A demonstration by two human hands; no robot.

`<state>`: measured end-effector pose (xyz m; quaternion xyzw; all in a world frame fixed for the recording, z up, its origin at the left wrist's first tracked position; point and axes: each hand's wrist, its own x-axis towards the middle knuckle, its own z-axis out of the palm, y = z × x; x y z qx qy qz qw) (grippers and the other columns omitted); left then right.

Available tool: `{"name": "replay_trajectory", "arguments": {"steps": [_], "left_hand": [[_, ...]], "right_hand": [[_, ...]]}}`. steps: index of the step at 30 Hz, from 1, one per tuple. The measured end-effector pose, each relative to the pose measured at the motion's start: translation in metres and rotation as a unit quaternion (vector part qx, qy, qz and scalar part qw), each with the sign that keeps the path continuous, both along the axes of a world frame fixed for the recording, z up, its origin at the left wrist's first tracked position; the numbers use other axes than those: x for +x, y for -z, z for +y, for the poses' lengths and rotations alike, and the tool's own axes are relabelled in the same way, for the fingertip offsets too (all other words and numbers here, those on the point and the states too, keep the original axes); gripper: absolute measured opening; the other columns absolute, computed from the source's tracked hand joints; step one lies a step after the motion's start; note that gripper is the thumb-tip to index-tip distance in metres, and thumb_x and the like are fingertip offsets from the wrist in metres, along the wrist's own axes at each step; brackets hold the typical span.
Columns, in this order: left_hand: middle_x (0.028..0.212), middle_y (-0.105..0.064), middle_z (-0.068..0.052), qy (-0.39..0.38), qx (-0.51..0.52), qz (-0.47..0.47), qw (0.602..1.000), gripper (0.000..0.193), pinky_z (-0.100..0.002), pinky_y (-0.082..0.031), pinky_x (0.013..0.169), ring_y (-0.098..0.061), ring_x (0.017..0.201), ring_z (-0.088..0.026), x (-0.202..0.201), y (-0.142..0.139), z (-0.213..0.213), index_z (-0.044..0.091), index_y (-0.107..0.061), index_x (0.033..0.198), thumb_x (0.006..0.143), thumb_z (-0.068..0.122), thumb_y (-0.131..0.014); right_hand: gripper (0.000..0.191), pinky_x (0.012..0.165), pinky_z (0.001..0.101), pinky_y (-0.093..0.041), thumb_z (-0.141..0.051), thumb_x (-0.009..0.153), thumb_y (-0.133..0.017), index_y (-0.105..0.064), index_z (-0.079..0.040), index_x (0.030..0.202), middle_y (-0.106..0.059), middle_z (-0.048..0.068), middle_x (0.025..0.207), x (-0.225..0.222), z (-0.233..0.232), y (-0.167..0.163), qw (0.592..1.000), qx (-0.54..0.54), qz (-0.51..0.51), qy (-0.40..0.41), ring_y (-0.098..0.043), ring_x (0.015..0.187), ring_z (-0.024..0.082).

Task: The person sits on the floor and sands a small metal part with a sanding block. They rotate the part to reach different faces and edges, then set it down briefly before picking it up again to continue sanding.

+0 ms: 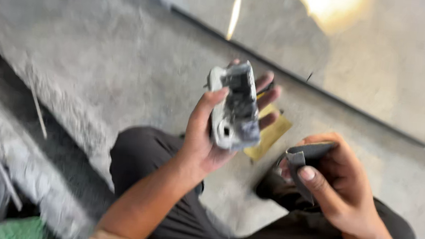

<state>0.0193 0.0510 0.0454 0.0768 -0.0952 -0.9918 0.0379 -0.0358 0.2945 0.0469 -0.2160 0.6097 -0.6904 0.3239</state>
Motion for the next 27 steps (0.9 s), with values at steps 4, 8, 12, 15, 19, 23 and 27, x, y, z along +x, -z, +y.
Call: {"name": "replay_trajectory", "arguments": {"steps": [4, 8, 12, 15, 19, 23, 27], "left_hand": [[0.162, -0.041, -0.022, 0.033, 0.020, 0.165, 0.985, 0.071, -0.053, -0.054, 0.111, -0.045, 0.146, -0.036, 0.014, -0.010, 0.014, 0.010, -0.034, 0.166, 0.103, 0.018, -0.065], [0.162, -0.043, -0.016, 0.061, -0.071, 0.164, 0.982, 0.065, -0.049, -0.053, 0.110, -0.038, 0.155, -0.034, 0.037, -0.015, 0.038, 0.009, -0.038, 0.159, 0.100, 0.026, -0.063], [0.152, -0.047, -0.024, 0.035, 0.051, 0.204, 0.977, 0.055, -0.045, -0.055, 0.106, -0.038, 0.154, -0.039, 0.049, -0.018, 0.065, 0.002, -0.040, 0.157, 0.114, 0.033, -0.057], [0.151, -0.046, -0.028, -0.015, 0.104, 0.169, 0.980, 0.065, -0.047, -0.050, 0.112, -0.040, 0.150, -0.042, 0.055, -0.013, 0.080, -0.004, -0.038, 0.156, 0.113, 0.040, -0.059], [0.159, -0.045, -0.024, 0.033, 0.091, 0.173, 0.980, 0.090, -0.053, -0.033, 0.134, -0.043, 0.155, -0.032, 0.072, 0.005, 0.083, -0.002, -0.031, 0.163, 0.094, 0.042, -0.070], [0.156, -0.043, -0.017, 0.056, -0.048, 0.196, 0.978, 0.093, -0.053, -0.022, 0.136, -0.040, 0.147, -0.030, 0.087, 0.016, 0.074, 0.002, -0.023, 0.166, 0.095, 0.032, -0.074], [0.162, -0.040, -0.016, 0.019, -0.102, 0.191, 0.976, 0.093, -0.054, -0.027, 0.132, -0.034, 0.153, -0.027, 0.078, 0.008, 0.063, 0.003, -0.021, 0.167, 0.095, 0.030, -0.074]], "right_hand": [[0.031, 0.085, 0.0408, -0.058, -0.013, 0.100, -0.065, -0.052, 0.005, 0.122, -0.068, 0.021, 0.102, 0.020, 0.019, -0.016, 0.989, -0.086, 0.058, 0.107, -0.069, 0.095, 0.026], [0.023, 0.080, 0.0420, -0.056, -0.013, 0.109, -0.063, -0.052, 0.005, 0.117, -0.065, 0.024, 0.095, 0.064, 0.050, -0.020, 0.965, -0.204, 0.045, 0.158, -0.064, 0.084, 0.028], [0.029, 0.067, 0.0452, -0.054, -0.011, 0.103, -0.055, -0.050, 0.004, 0.128, -0.061, 0.027, 0.093, 0.092, 0.087, -0.017, 0.969, -0.130, -0.038, 0.206, -0.060, 0.077, 0.031], [0.027, 0.065, 0.0451, -0.054, -0.013, 0.110, -0.051, -0.048, 0.002, 0.133, -0.059, 0.026, 0.098, 0.098, 0.109, -0.014, 0.967, -0.117, -0.048, 0.221, -0.059, 0.078, 0.029], [0.030, 0.062, 0.0437, -0.054, -0.016, 0.111, -0.053, -0.042, -0.003, 0.136, -0.057, 0.024, 0.096, 0.107, 0.106, -0.001, 0.966, -0.136, -0.058, 0.210, -0.058, 0.078, 0.028], [0.054, 0.056, 0.0377, -0.052, -0.017, 0.106, -0.057, -0.034, -0.014, 0.154, -0.057, 0.023, 0.095, 0.121, 0.081, 0.016, 0.960, -0.152, -0.085, 0.219, -0.058, 0.073, 0.027], [0.063, 0.054, 0.0341, -0.050, -0.023, 0.103, -0.063, -0.035, -0.010, 0.157, -0.056, 0.022, 0.095, 0.126, 0.064, 0.020, 0.952, -0.162, -0.160, 0.202, -0.057, 0.072, 0.025]]}}
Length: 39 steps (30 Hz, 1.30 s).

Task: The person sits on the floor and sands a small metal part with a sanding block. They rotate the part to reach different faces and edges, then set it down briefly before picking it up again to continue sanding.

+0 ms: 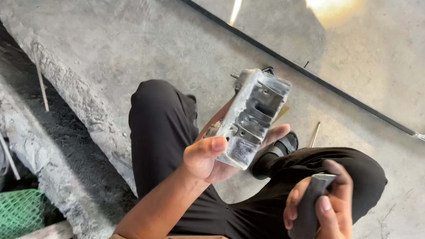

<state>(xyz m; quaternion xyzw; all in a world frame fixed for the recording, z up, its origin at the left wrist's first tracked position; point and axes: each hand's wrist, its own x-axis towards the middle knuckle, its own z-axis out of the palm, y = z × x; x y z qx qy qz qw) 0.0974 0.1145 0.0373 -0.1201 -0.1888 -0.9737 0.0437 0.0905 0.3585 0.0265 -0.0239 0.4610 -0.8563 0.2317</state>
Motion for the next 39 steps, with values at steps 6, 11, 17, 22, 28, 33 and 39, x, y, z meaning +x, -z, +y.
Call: {"name": "replay_trajectory", "arguments": {"steps": [6, 11, 17, 22, 28, 33, 39], "left_hand": [[0.157, -0.041, -0.022, -0.023, 0.090, -0.002, 0.996, 0.090, -0.050, -0.038, 0.118, -0.040, 0.149, -0.038, -0.020, -0.011, -0.022, 0.005, -0.018, 0.167, 0.096, 0.029, -0.068], [0.158, -0.041, -0.018, 0.010, 0.036, 0.019, 0.999, 0.098, -0.046, -0.033, 0.134, -0.038, 0.149, -0.028, -0.010, -0.002, -0.044, 0.002, -0.016, 0.170, 0.090, 0.023, -0.070], [0.165, -0.033, -0.023, 0.028, -0.011, 0.017, 0.999, 0.112, -0.053, -0.034, 0.125, -0.033, 0.152, -0.035, -0.005, 0.014, -0.046, 0.001, -0.012, 0.167, 0.089, 0.049, -0.077], [0.159, -0.032, -0.027, 0.044, 0.149, 0.020, 0.988, 0.109, -0.049, -0.035, 0.120, -0.032, 0.150, -0.040, -0.001, 0.029, -0.029, 0.006, -0.017, 0.169, 0.093, 0.070, -0.064], [0.171, -0.021, -0.021, 0.013, 0.161, -0.043, 0.986, 0.102, -0.059, -0.017, 0.135, -0.017, 0.163, -0.037, 0.003, 0.026, -0.018, 0.008, -0.021, 0.164, 0.089, 0.065, -0.059], [0.171, -0.024, -0.021, -0.013, 0.140, -0.059, 0.988, 0.097, -0.054, -0.018, 0.136, -0.021, 0.162, -0.033, 0.001, 0.022, -0.027, 0.004, -0.023, 0.164, 0.093, 0.059, -0.059], [0.157, -0.043, -0.029, 0.025, 0.180, -0.133, 0.974, 0.080, -0.052, -0.042, 0.121, -0.046, 0.144, -0.039, 0.009, 0.035, -0.042, -0.003, -0.024, 0.167, 0.109, 0.037, -0.059]], "right_hand": [[0.068, 0.049, 0.0327, -0.051, -0.027, 0.095, -0.073, -0.041, -0.001, 0.149, -0.056, 0.019, 0.095, -0.002, -0.015, -0.007, 0.997, -0.008, 0.051, -0.063, -0.059, 0.069, 0.023], [0.065, 0.049, 0.0333, -0.053, -0.028, 0.091, -0.073, -0.045, 0.002, 0.143, -0.058, 0.019, 0.090, 0.011, -0.032, -0.011, 0.990, 0.112, 0.088, -0.028, -0.060, 0.064, 0.022], [0.065, 0.051, 0.0327, -0.053, -0.027, 0.090, -0.071, -0.046, 0.004, 0.141, -0.058, 0.020, 0.095, 0.021, -0.046, -0.012, 0.986, 0.149, 0.063, -0.034, -0.061, 0.066, 0.022], [0.066, 0.053, 0.0318, -0.052, -0.028, 0.093, -0.073, -0.046, 0.005, 0.144, -0.060, 0.020, 0.096, 0.021, -0.044, -0.014, 0.984, 0.155, 0.081, -0.033, -0.062, 0.067, 0.022], [0.072, 0.056, 0.0323, -0.053, -0.028, 0.091, -0.074, -0.046, 0.005, 0.148, -0.062, 0.020, 0.096, 0.027, -0.051, -0.013, 0.980, 0.182, 0.072, -0.026, -0.062, 0.069, 0.021], [0.072, 0.063, 0.0318, -0.053, -0.023, 0.091, -0.073, -0.044, 0.006, 0.150, -0.063, 0.020, 0.099, 0.037, -0.068, -0.015, 0.976, 0.202, 0.075, -0.035, -0.064, 0.075, 0.022], [0.079, 0.061, 0.0296, -0.053, -0.007, 0.095, -0.069, -0.017, -0.021, 0.153, -0.059, 0.022, 0.112, 0.045, -0.088, -0.017, 0.930, 0.309, 0.173, 0.094, -0.060, 0.073, 0.017]]}}
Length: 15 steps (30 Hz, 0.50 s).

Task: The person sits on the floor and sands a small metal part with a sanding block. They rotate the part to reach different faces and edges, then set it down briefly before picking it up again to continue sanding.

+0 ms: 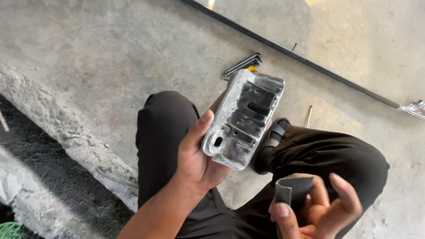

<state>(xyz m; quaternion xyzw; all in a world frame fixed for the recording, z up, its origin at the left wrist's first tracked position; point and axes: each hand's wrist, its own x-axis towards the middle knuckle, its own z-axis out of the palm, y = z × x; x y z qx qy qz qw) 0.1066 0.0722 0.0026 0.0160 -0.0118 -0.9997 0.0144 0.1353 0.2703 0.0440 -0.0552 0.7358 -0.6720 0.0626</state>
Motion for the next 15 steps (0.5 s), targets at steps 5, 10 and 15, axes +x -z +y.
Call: {"name": "replay_trajectory", "arguments": {"steps": [5, 10, 15], "left_hand": [[0.148, -0.053, -0.026, 0.052, -0.045, 0.053, 0.996, 0.080, -0.042, -0.050, 0.113, -0.057, 0.137, -0.029, 0.004, -0.002, 0.000, -0.002, -0.032, 0.159, 0.097, 0.024, -0.075], [0.125, -0.062, -0.014, 0.031, -0.169, -0.061, 0.983, 0.071, -0.039, -0.057, 0.098, -0.065, 0.118, -0.023, 0.003, 0.002, 0.004, 0.009, -0.044, 0.153, 0.094, 0.026, -0.081], [0.108, -0.071, -0.016, 0.027, -0.233, -0.148, 0.961, 0.047, -0.042, -0.062, 0.085, -0.072, 0.098, -0.024, 0.004, 0.020, 0.008, -0.003, -0.063, 0.121, 0.092, 0.030, -0.080]], "right_hand": [[0.052, 0.068, 0.0341, -0.057, -0.007, 0.102, -0.066, -0.031, -0.024, 0.137, -0.052, 0.020, 0.117, -0.002, -0.004, -0.001, 0.994, -0.005, 0.099, 0.036, -0.061, 0.075, 0.017], [0.056, 0.081, 0.0371, -0.055, -0.016, 0.098, -0.074, -0.038, -0.020, 0.140, -0.048, 0.013, 0.107, -0.011, 0.004, 0.000, 0.988, -0.067, 0.139, 0.018, -0.055, 0.083, 0.015], [0.059, 0.091, 0.0405, -0.053, -0.020, 0.099, -0.074, -0.034, -0.016, 0.144, -0.049, 0.014, 0.108, -0.019, 0.013, -0.001, 0.977, 0.049, 0.199, -0.051, -0.053, 0.090, 0.015]]}}
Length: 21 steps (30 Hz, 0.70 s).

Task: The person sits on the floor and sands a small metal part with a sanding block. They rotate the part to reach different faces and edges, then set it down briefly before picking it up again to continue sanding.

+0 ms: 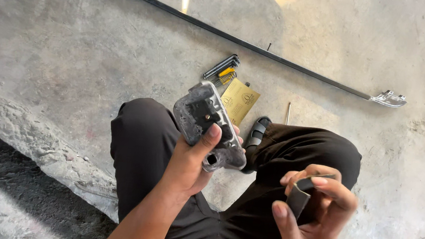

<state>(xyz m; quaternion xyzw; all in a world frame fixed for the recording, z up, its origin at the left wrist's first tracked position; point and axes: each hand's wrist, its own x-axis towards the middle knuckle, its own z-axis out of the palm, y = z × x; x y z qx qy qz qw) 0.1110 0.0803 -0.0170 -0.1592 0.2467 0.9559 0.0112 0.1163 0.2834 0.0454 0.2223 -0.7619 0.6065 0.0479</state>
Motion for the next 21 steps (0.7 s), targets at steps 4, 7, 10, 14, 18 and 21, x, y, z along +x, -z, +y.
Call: {"name": "replay_trajectory", "arguments": {"steps": [4, 7, 10, 14, 18, 21], "left_hand": [[0.109, -0.073, -0.016, 0.005, -0.068, -0.001, 0.998, 0.046, -0.041, -0.063, 0.085, -0.073, 0.096, -0.024, 0.005, 0.001, 0.003, -0.001, -0.063, 0.121, 0.091, 0.030, -0.079], [0.109, -0.072, -0.016, 0.005, -0.071, 0.040, 0.997, 0.044, -0.042, -0.064, 0.087, -0.075, 0.103, -0.025, 0.010, -0.006, 0.004, -0.003, -0.064, 0.121, 0.094, 0.028, -0.078], [0.111, -0.073, -0.012, 0.004, -0.022, 0.112, 0.993, 0.044, -0.039, -0.064, 0.088, -0.074, 0.103, -0.022, 0.012, -0.011, 0.005, 0.000, -0.064, 0.122, 0.093, 0.031, -0.077], [0.106, -0.074, -0.009, -0.009, -0.128, 0.032, 0.991, 0.036, -0.032, -0.060, 0.085, -0.071, 0.096, -0.017, 0.011, -0.008, 0.009, -0.002, -0.067, 0.117, 0.096, 0.025, -0.077], [0.104, -0.072, -0.004, -0.030, -0.262, 0.044, 0.963, 0.030, -0.025, -0.056, 0.083, -0.067, 0.094, -0.010, 0.011, -0.003, 0.011, 0.002, -0.068, 0.115, 0.097, 0.024, -0.078], [0.103, -0.071, -0.003, -0.040, -0.268, 0.061, 0.961, 0.031, -0.025, -0.056, 0.082, -0.066, 0.093, -0.009, 0.012, -0.002, 0.010, 0.003, -0.066, 0.115, 0.097, 0.024, -0.078]], "right_hand": [[0.050, 0.089, 0.0332, -0.050, -0.028, 0.104, -0.060, -0.039, -0.008, 0.145, -0.057, 0.014, 0.115, -0.006, -0.002, -0.005, 0.991, -0.064, -0.117, 0.004, -0.056, 0.092, 0.015], [0.058, 0.086, 0.0274, -0.049, -0.023, 0.100, -0.064, -0.036, -0.004, 0.147, -0.061, 0.012, 0.115, -0.013, -0.011, -0.008, 0.976, -0.059, -0.199, 0.059, -0.057, 0.094, 0.013], [0.066, 0.093, 0.0256, -0.051, -0.021, 0.094, -0.072, -0.040, -0.001, 0.148, -0.064, 0.010, 0.120, -0.022, -0.025, -0.008, 0.983, 0.027, -0.174, 0.042, -0.062, 0.106, 0.012], [0.056, 0.089, 0.0238, -0.055, -0.016, 0.086, -0.082, -0.051, 0.000, 0.130, -0.067, 0.008, 0.112, -0.032, -0.039, -0.004, 0.976, 0.036, -0.210, 0.036, -0.067, 0.103, 0.010], [0.048, 0.076, 0.0231, -0.054, -0.009, 0.084, -0.086, -0.055, 0.001, 0.119, -0.068, 0.008, 0.099, -0.037, -0.041, -0.001, 0.960, 0.005, -0.277, 0.037, -0.064, 0.089, 0.009], [0.046, 0.075, 0.0243, -0.056, -0.008, 0.083, -0.085, -0.057, 0.003, 0.117, -0.069, 0.009, 0.097, -0.040, -0.036, -0.001, 0.950, -0.016, -0.310, 0.011, -0.066, 0.087, 0.010]]}}
